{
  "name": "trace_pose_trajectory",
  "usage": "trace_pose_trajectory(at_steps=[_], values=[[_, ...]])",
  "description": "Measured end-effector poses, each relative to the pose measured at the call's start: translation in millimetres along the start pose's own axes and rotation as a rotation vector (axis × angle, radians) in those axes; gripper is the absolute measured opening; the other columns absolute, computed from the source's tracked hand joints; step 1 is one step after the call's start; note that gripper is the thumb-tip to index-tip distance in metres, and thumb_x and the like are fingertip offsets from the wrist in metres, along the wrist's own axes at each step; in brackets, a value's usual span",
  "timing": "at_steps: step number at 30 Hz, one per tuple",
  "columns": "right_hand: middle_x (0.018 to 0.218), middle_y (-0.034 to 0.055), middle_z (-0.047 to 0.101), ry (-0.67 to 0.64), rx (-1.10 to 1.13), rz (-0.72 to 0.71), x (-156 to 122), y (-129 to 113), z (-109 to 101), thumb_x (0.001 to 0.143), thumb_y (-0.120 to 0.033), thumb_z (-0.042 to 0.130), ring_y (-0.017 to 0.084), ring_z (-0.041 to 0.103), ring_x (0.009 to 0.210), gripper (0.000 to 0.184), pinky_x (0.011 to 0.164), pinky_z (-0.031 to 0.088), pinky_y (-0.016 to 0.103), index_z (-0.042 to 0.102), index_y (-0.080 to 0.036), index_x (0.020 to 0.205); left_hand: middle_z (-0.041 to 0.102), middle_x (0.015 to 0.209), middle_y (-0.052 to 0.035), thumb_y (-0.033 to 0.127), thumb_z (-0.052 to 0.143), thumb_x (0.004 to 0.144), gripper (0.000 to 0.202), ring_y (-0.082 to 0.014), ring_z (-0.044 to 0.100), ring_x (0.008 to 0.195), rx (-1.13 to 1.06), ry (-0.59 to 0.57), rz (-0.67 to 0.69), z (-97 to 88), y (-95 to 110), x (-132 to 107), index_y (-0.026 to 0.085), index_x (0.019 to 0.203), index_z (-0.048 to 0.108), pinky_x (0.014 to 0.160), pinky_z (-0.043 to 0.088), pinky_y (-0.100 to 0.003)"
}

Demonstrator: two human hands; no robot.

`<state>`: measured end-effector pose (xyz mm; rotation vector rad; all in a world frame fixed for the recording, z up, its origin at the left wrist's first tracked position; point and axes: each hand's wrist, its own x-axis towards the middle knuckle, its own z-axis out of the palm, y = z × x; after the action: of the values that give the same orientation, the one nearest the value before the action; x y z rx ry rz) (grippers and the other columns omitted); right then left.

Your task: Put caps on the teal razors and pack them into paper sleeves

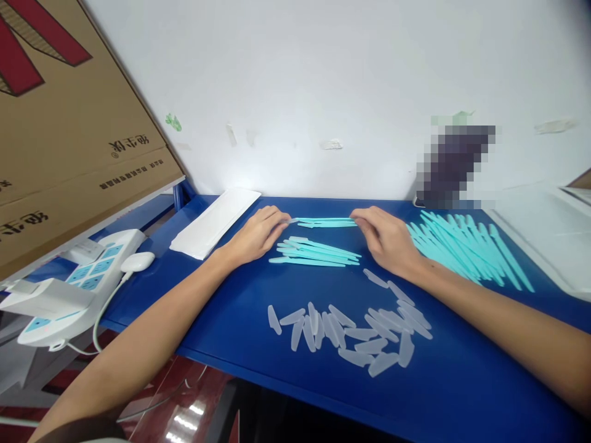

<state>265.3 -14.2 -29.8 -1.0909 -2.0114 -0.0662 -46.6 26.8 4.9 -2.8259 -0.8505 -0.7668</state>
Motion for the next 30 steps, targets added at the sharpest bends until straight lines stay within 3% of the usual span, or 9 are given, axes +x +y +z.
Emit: trace_pose_trajectory(at_steps=[6,12,19,23,26,30], values=[[0.084,0.0069,0.06,-0.021,-0.037,-0.024,-0.7,-1.7,-0.1,0.105,-0.029,0.034,0.021,0.054,0.071,0.031,0.068,0.043,0.034,0.064,-0.022,0.108,0.064,0.107,-0.013,0.025,0.038,0.107,0.028,-0.0235,0.058,0.099,0.093,-0.058,0.037,-1.2,0.6,-1.9,0.015,0.119,0.061,0.089,0.047,-0.037],[0.085,0.0068,0.065,-0.114,-0.05,-0.099,-0.2,-4.1,0.8,0.105,-0.028,0.036,0.02,0.057,0.071,0.029,0.066,0.04,0.034,0.064,-0.021,0.112,0.064,0.107,-0.0146,0.022,0.035,0.108,0.031,-0.0232,0.058,0.098,0.115,-0.103,0.113,9.2,9.7,0.5,0.012,0.12,0.061,0.086,0.045,-0.037],[0.095,0.0054,0.072,-0.259,-0.045,-0.019,2.9,-6.3,-0.4,0.104,-0.035,0.041,0.02,0.063,0.077,0.027,0.075,0.042,0.036,0.064,-0.022,0.106,0.067,0.106,-0.0126,0.027,0.045,0.106,0.026,-0.0234,0.06,0.096,0.06,0.038,0.048,7.4,2.6,3.3,0.015,0.117,0.065,0.084,0.048,-0.037],[0.088,0.0059,0.069,-0.265,-0.038,0.032,4.8,-6.5,-1.4,0.103,-0.036,0.04,0.022,0.062,0.081,0.031,0.076,0.043,0.037,0.065,-0.021,0.093,0.069,0.105,-0.0114,0.026,0.046,0.105,0.026,-0.0229,0.061,0.095,0.029,-0.006,0.06,5.2,-3.0,1.2,0.017,0.113,0.069,0.084,0.048,-0.038],[0.101,0.0098,0.069,-0.221,-0.12,0.137,5.4,-1.5,1.7,0.102,-0.033,0.039,0.027,0.061,0.094,0.032,0.082,0.045,0.042,0.068,-0.02,0.102,0.071,0.103,-0.0103,0.026,0.048,0.104,0.026,-0.0223,0.063,0.095,-0.019,-0.01,0.053,7.1,-6.9,-0.6,0.016,0.111,0.071,0.085,0.049,-0.038],[0.111,0.0136,0.065,-0.268,-0.189,0.254,5.7,7.7,7.8,0.099,-0.033,0.041,0.032,0.059,0.103,0.035,0.088,0.046,0.048,0.068,-0.019,0.116,0.073,0.107,-0.01,0.026,0.048,0.104,0.026,-0.022,0.065,0.097,-0.086,0.024,0.004,10.1,-11.1,-1.7,0.017,0.113,0.071,0.086,0.052,-0.038]])
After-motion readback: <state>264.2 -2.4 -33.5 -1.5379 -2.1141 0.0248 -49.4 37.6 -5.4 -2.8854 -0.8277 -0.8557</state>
